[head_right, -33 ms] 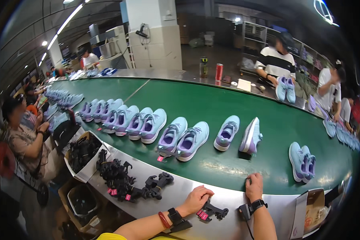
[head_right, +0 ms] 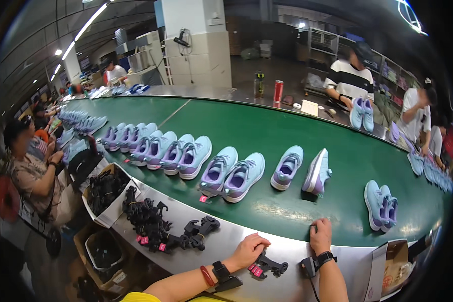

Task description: The person picks black plastic hangers with pink tags from a cardboard box and attaches them to the heel loops of light blue sneakers moving along a green conveyor belt. The person works continuously, attaching one tag per shoe as they pass by on the assembly line.

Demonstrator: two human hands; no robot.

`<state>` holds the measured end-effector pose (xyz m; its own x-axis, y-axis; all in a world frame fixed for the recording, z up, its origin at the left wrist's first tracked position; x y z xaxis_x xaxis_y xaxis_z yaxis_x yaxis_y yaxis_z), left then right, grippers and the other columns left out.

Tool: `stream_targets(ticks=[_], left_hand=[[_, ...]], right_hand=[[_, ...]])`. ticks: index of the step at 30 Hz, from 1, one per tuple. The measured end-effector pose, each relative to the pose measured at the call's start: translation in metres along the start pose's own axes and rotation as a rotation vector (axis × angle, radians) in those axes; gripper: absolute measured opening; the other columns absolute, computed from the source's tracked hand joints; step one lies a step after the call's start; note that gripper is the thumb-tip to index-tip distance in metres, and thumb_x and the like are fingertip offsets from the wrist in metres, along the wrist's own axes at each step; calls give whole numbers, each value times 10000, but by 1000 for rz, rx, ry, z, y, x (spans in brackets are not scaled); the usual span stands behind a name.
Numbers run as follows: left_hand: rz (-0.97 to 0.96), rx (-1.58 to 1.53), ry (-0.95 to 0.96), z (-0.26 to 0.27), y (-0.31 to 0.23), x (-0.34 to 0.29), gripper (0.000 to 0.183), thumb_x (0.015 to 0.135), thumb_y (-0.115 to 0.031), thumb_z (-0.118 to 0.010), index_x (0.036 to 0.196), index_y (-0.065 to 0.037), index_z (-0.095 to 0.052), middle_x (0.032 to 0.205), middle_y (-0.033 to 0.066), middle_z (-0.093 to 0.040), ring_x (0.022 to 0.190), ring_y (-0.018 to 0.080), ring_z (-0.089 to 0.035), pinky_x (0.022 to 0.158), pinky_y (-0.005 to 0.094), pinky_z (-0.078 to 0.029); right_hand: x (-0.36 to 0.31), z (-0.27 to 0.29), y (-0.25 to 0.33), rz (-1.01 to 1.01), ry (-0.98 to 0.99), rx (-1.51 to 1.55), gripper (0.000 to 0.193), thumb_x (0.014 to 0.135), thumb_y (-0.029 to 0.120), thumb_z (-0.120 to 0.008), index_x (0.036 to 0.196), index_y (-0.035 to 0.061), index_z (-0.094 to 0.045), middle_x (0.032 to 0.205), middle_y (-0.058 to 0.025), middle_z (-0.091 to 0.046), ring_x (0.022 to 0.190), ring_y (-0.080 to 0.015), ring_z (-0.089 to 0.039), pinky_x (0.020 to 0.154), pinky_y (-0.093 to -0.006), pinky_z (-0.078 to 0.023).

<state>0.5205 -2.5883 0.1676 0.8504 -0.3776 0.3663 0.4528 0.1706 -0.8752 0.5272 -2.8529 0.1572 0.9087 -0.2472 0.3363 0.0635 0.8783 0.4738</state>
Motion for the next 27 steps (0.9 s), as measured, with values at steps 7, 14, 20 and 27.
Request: stream_targets(ticks=[7, 14, 20, 27], left_hand=[[-89, -16, -33, -4, 9, -3, 106, 830, -30, -540, 893, -37, -625, 766, 89, -597, 777, 270, -567, 727, 361, -460], [-53, -32, -59, -4, 9, -5, 113, 833, -37, -511, 872, -30, -617, 751, 117, -623, 749, 307, -580, 832, 406, -442], [-52, -10, -57, -3, 5, -5, 117, 833, -51, -509, 879, -25, -613, 767, 119, -621, 791, 304, -581, 802, 398, -457], [-53, -8, -54, -5, 9, -5, 111, 825, -35, -537, 897, -31, -621, 801, 105, -603, 802, 292, -571, 750, 372, -460]], right_hand=[[0, -2, -7, 24, -28, -15, 86, 758, 41, -595, 842, 32, -578, 1000, -147, -533, 1002, -334, -491, 891, -386, -407], [-2, 0, -3, -10, 2, 12, 113, 761, 31, -604, 871, 26, -579, 1015, -155, -515, 1025, -336, -488, 906, -381, -402], [-1, 1, -7, 8, -19, 3, 115, 755, 27, -600, 867, 22, -571, 1008, -151, -514, 1022, -332, -486, 904, -380, -403], [0, 3, -7, 9, -23, -10, 109, 746, 22, -593, 852, 24, -572, 996, -146, -525, 1008, -332, -488, 899, -381, -401]])
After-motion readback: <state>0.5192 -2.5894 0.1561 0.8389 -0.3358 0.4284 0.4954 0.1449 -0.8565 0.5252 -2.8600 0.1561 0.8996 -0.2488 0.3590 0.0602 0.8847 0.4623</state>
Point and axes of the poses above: each hand's wrist, its own x-axis towards the middle knuckle, its own z-axis out of the back of the hand, y = z × x, the point moved 9 cm from there along x, towards the middle knuckle
